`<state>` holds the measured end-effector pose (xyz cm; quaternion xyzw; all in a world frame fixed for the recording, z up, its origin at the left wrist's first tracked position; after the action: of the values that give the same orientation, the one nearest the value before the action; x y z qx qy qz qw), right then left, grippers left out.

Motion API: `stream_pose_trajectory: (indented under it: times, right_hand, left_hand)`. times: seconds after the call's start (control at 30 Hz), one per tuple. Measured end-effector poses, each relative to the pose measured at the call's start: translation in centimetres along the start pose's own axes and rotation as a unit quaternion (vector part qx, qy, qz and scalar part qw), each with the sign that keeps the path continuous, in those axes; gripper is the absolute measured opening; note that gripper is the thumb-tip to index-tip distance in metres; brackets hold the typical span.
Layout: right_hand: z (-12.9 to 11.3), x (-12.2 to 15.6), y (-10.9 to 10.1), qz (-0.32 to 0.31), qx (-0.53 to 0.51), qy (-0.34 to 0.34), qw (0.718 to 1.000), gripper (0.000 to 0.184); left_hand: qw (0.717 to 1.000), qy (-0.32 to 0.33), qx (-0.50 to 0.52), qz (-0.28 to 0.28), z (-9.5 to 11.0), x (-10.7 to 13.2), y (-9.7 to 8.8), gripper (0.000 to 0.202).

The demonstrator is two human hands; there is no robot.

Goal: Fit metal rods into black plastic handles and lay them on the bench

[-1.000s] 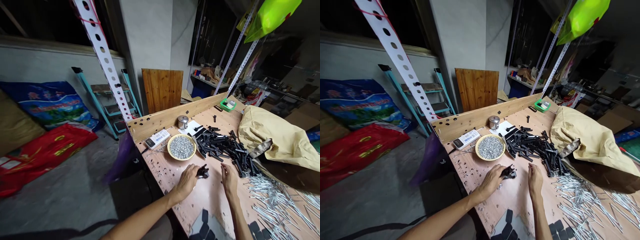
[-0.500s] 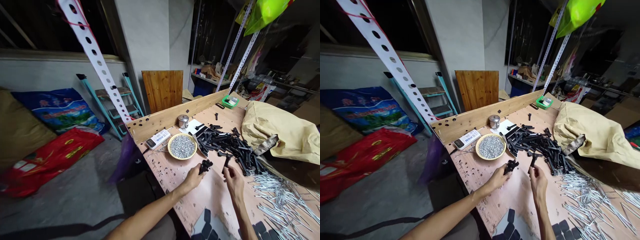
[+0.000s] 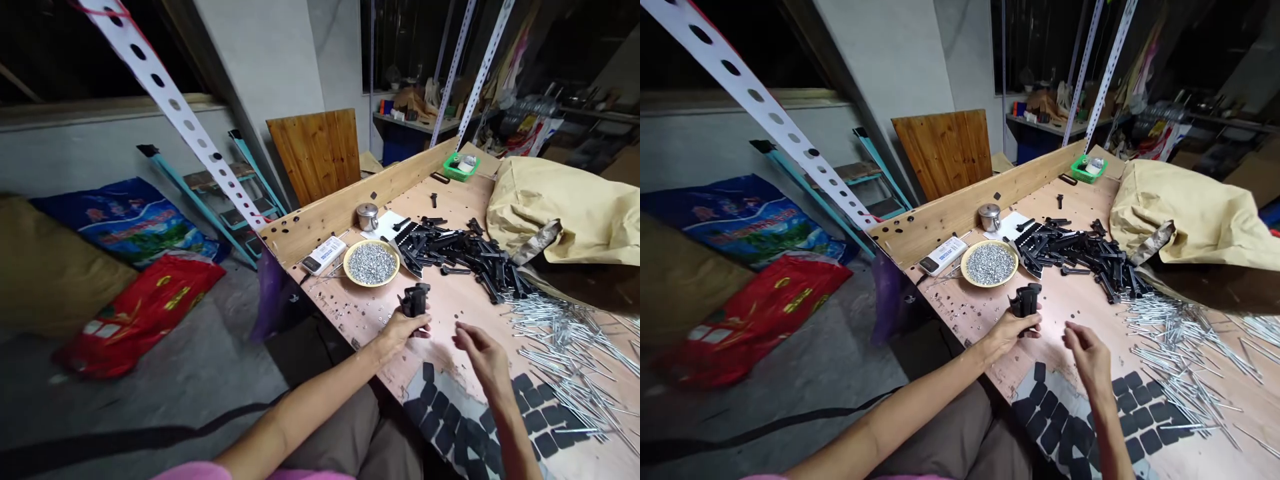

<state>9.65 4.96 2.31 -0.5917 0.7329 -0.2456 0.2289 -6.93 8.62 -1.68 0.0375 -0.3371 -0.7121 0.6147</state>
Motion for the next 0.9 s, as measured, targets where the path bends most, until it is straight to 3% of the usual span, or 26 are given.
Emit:
stream_pose_trajectory:
  times: [0.13, 0.37, 0.43, 0.5, 0.6, 0.7, 0.8, 0.9]
  right_hand:
    - [2.7, -4.3, -2.0, 0.056, 0.191, -0.038, 0.979, 0.036]
    - [-0.7, -14.0, 1.4, 0.045, 0.274, -0.126, 0.952, 0.033]
    - [-1.2, -15.6, 1.9, 0.041, 0.280, -0.124, 0.951, 0.030]
    - [-1.3, -16.1, 1.8, 0.039, 0.278, -0.115, 0.953, 0.026]
    - [-1.3, -14.0, 1.3, 0.038, 0.261, -0.099, 0.960, 0.019]
    - [-1.5, -9.0, 1.5, 0.024, 0.233, -0.081, 0.969, 0.024]
    - [-1.8, -2.9, 2.2, 0.004, 0.206, -0.071, 0.976, 0.028]
    - [-1.2, 1.5, 1.1, -0.008, 0.180, -0.080, 0.980, 0.032]
  left_hand:
    - [0.999, 0.026, -0.009, 0.032, -0.1, 0.0, -0.9, 0.044]
    - [0.999, -0.001, -0.045, -0.016, -2.9, 0.7, 0.6, 0.051]
    - [0.998, -0.014, -0.054, -0.004, -3.1, 0.6, 0.2, 0.049]
    - [0.997, 0.014, -0.074, 0.004, -2.2, 0.4, -0.3, 0.042]
    - [0.992, 0.066, -0.101, 0.021, -0.7, 0.1, -0.7, 0.034]
    - [0.992, 0.083, -0.084, 0.035, -0.5, 0.1, -0.2, 0.038]
    - [0.995, 0.074, -0.061, 0.016, -1.7, 0.5, 1.4, 0.037]
    - [0.999, 0.010, -0.037, -0.001, -4.0, 1.4, 2.6, 0.038]
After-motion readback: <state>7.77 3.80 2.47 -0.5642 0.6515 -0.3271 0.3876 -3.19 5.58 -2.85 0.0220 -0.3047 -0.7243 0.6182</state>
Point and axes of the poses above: each hand's wrist, its own x-axis away from the middle knuckle, its own y-axis out of the palm, z = x × y, the point moved 8 cm from there along -x, towards the middle knuckle, and after that the axes turned 3 degrees about y, right-handed, at the moved point
